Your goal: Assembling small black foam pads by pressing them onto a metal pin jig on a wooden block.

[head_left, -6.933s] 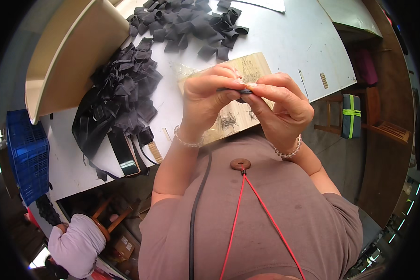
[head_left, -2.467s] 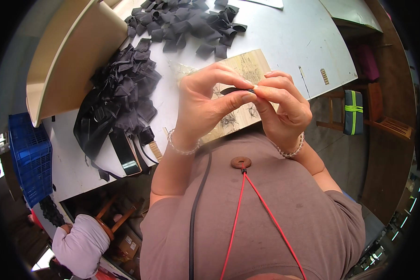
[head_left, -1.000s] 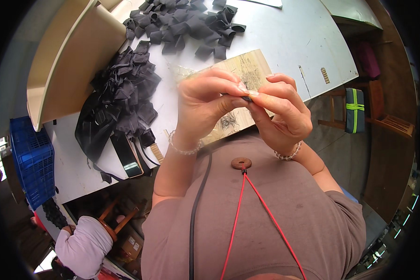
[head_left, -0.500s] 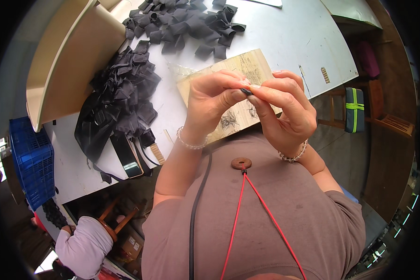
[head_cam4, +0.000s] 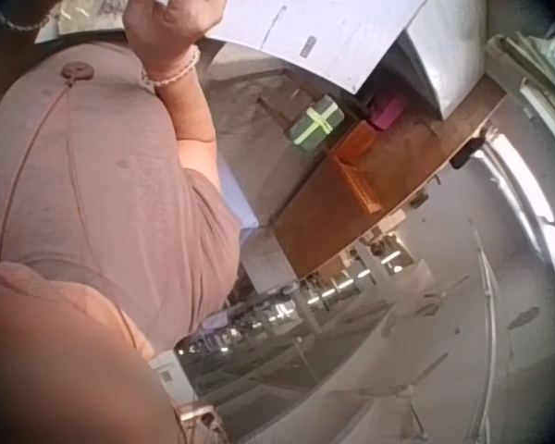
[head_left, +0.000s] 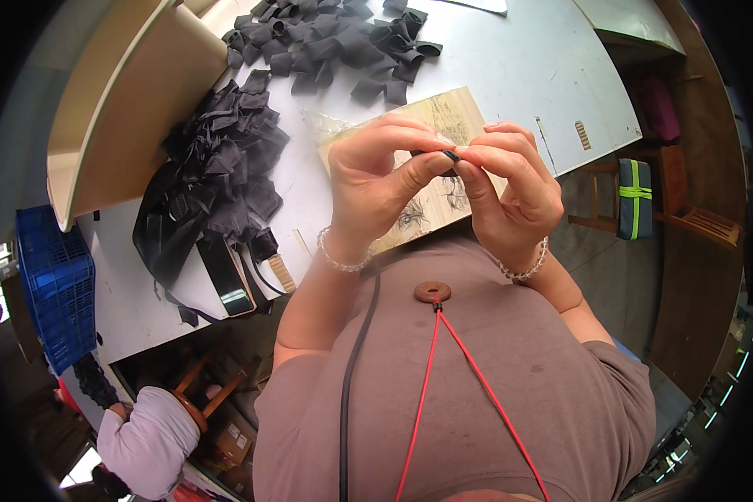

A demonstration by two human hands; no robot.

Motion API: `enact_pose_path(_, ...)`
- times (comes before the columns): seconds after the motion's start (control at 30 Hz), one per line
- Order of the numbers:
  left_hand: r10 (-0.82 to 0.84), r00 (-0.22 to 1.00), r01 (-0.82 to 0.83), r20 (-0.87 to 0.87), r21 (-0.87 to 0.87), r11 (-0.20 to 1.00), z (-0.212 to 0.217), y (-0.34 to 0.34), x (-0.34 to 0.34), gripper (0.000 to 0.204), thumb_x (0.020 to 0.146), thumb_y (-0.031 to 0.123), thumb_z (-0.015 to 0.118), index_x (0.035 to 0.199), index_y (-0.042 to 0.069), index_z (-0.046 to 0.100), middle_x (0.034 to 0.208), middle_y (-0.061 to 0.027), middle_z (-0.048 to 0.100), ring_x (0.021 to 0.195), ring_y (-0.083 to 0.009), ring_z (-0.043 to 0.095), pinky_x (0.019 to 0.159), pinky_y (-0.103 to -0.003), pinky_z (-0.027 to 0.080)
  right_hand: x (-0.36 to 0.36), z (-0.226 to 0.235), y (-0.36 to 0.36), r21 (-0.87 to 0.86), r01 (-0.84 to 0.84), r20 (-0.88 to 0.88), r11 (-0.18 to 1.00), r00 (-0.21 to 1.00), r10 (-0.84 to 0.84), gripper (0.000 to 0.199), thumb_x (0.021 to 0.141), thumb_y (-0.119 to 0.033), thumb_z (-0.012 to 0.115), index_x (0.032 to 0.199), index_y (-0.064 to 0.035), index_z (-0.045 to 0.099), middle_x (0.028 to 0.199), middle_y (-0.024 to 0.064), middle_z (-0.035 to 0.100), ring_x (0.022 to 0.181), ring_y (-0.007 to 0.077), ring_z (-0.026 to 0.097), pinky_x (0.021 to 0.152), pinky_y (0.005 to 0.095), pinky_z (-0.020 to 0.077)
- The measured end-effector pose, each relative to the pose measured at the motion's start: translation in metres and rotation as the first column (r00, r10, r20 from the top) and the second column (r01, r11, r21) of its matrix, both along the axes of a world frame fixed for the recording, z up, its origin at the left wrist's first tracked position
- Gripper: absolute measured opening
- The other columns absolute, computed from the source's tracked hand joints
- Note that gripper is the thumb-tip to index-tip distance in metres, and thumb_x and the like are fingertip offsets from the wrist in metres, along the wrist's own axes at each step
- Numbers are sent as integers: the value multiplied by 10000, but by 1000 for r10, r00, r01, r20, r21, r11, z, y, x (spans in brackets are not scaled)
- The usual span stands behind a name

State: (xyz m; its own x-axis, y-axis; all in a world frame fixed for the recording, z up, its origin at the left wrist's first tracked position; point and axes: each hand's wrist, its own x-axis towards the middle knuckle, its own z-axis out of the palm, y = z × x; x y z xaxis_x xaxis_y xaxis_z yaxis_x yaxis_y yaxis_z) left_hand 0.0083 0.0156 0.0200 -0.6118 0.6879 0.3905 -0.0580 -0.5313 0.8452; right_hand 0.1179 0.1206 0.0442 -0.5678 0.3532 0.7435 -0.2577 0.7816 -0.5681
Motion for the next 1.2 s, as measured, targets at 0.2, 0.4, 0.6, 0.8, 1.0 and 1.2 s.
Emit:
enact_pose_path(0.2,16,990,-13,-137,20,1000,7,-1,-8,155,731,20,736,865,-2,661,860,-90,640,770,-156,588,686,-260,475,-3,3,-1,-17,4,-8,1000,1000,-4,141,720,-24,730,833,-44,648,738,49,620,693,199,561,698,308,469)
enact_pose_path(0.4,-5,992,11,-125,47,999,-5,-3,-9,157,725,17,733,861,4,655,855,-83,635,799,-166,574,702,-269,466,-2,5,-3,19,-18,18,1000,1000,18,136,716,-11,725,820,-46,646,711,33,617,649,177,568,732,336,470)
enact_pose_path(0.6,-62,998,61,5,103,993,-13,0,-3,154,734,5,719,870,-6,648,864,-86,632,818,-184,568,724,-283,462,-1,1,-2,26,-28,9,999,1000,28,151,711,-5,727,827,-49,640,711,30,614,640,169,568,742,341,472)
enact_pose_path(0.8,-23,995,26,-94,34,999,-2,-2,-2,163,724,-18,723,873,-11,659,858,-84,624,808,-158,577,703,-257,475,0,-12,-1,-22,-35,-47,999,998,34,162,716,1,724,846,-45,637,732,48,616,668,188,565,719,327,479)
enact_pose_path(1.0,6,985,-14,-173,-46,999,10,-7,-5,173,713,-34,730,875,0,682,842,-72,613,779,-129,578,654,-236,477,-2,-16,-4,-126,-85,-86,988,993,75,148,731,3,717,852,-31,638,756,67,622,701,200,572,712,317,483)
enact_pose_path(1.2,105,918,-143,-381,-73,987,19,-10,-7,184,687,-26,745,858,21,696,820,-54,603,718,-125,564,615,-226,453,-2,-21,-6,-164,-118,-102,979,990,103,146,741,3,714,862,-27,639,768,64,627,707,190,579,734,331,480)
